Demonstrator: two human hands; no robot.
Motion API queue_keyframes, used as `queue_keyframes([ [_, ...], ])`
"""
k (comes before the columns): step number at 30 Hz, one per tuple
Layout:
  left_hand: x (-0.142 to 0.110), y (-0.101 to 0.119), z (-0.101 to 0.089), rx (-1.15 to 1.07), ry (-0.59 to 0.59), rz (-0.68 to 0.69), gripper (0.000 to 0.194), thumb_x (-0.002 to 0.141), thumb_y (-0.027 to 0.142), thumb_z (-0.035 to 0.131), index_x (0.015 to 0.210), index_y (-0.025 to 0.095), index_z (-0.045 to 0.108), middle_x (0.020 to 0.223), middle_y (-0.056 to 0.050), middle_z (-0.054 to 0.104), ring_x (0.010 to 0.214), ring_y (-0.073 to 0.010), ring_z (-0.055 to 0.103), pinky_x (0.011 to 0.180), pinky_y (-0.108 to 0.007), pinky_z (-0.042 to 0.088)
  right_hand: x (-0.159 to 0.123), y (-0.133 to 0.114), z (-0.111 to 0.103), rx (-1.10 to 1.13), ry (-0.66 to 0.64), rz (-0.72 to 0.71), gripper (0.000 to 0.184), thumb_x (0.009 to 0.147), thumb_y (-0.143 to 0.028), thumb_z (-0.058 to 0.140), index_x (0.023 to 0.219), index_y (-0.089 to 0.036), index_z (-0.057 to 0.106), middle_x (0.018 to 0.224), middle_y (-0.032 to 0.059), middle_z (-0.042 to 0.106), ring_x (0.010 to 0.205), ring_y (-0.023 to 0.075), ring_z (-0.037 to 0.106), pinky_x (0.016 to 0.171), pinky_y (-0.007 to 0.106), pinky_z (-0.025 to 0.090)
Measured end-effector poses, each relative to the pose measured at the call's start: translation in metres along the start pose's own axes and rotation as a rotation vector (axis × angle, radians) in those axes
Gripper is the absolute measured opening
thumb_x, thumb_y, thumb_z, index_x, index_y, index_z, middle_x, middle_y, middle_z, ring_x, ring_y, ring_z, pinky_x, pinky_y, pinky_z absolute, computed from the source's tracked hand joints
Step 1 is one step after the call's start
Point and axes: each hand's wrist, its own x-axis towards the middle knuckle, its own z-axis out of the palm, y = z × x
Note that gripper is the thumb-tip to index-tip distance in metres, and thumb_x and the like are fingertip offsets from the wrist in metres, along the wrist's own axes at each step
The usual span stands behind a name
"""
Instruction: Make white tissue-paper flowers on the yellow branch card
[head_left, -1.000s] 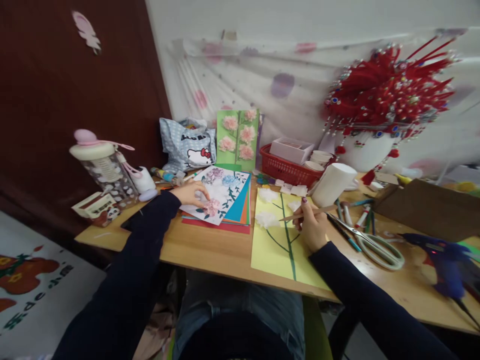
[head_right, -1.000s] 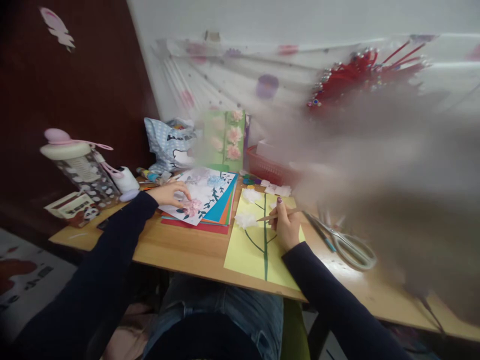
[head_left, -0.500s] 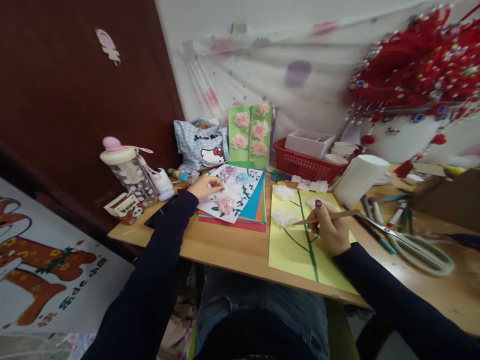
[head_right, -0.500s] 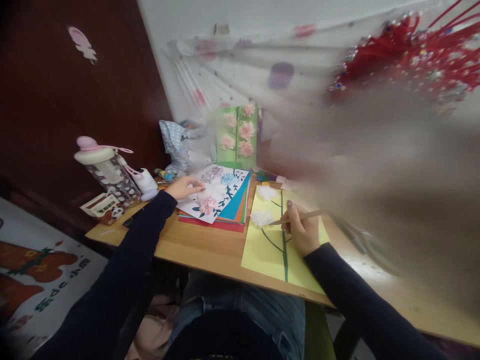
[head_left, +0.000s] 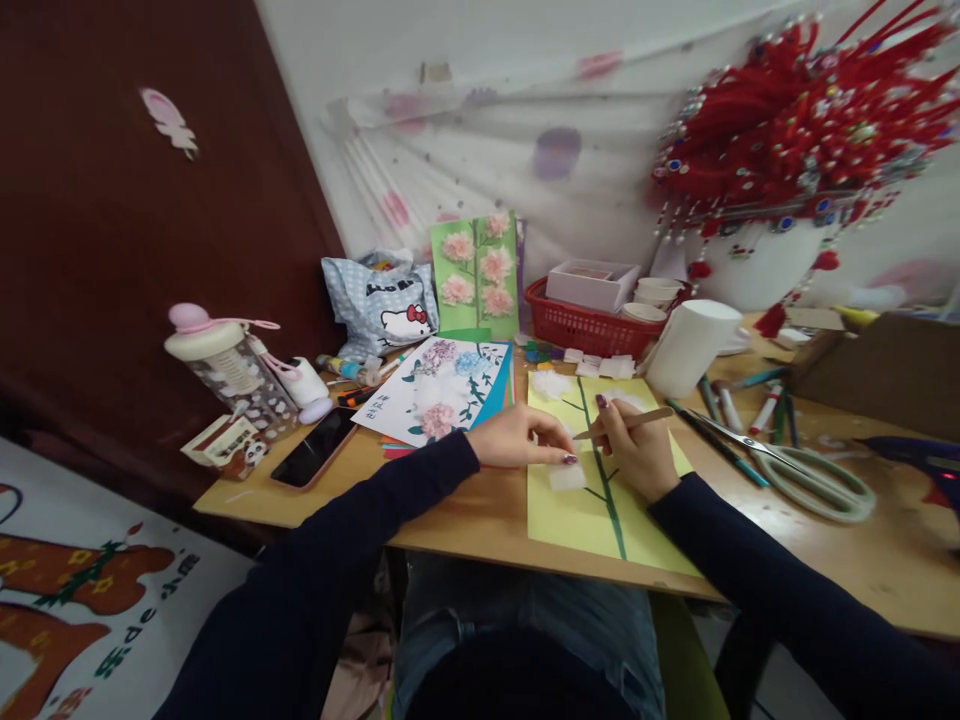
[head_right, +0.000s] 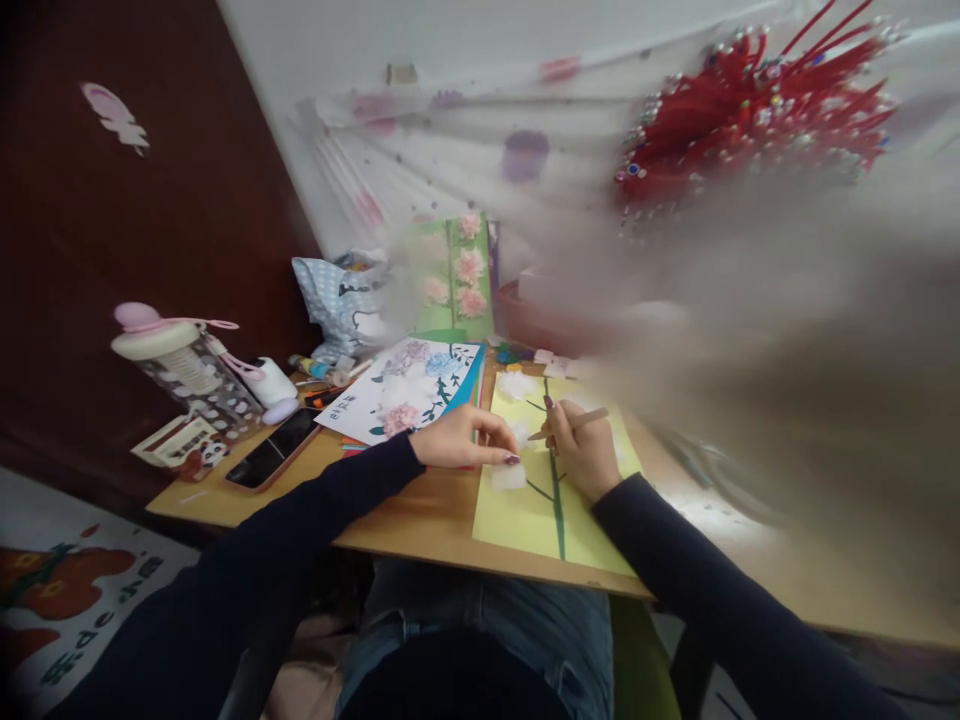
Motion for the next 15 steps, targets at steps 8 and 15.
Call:
queue_keyframes([
  [8,0.037,-0.023,0.023,0.295,0.113,-0.006,0.011,0.076,0.019,0.067,0.081,0.015,0.075,0.075,-0.003,0.071,0.068,-0.0129,0.059,0.065,-0.023,0.043,-0.015,0.003,-0.012,0.106,0.146,-0.156,0.054,0.096,-0.049,0.036,0.056,-0.018,0.053,0.042,-0.0004,0.05,0.035,0.0092,0.045,0.039,0.023,0.036],
  [15,0.036,-0.021,0.018,0.261,0.161,0.025,0.014,0.079,0.022,0.064,0.088,0.015,0.072,0.078,-0.003,0.068,0.07,-0.013,0.057,0.065,-0.024,0.044,-0.014,-0.005,-0.008,-0.06,-0.123,-0.224,0.051,0.097,-0.05,0.033,0.06,-0.019,0.052,0.046,0.0,0.055,0.038,0.0086,0.048,0.042,0.021,0.039],
])
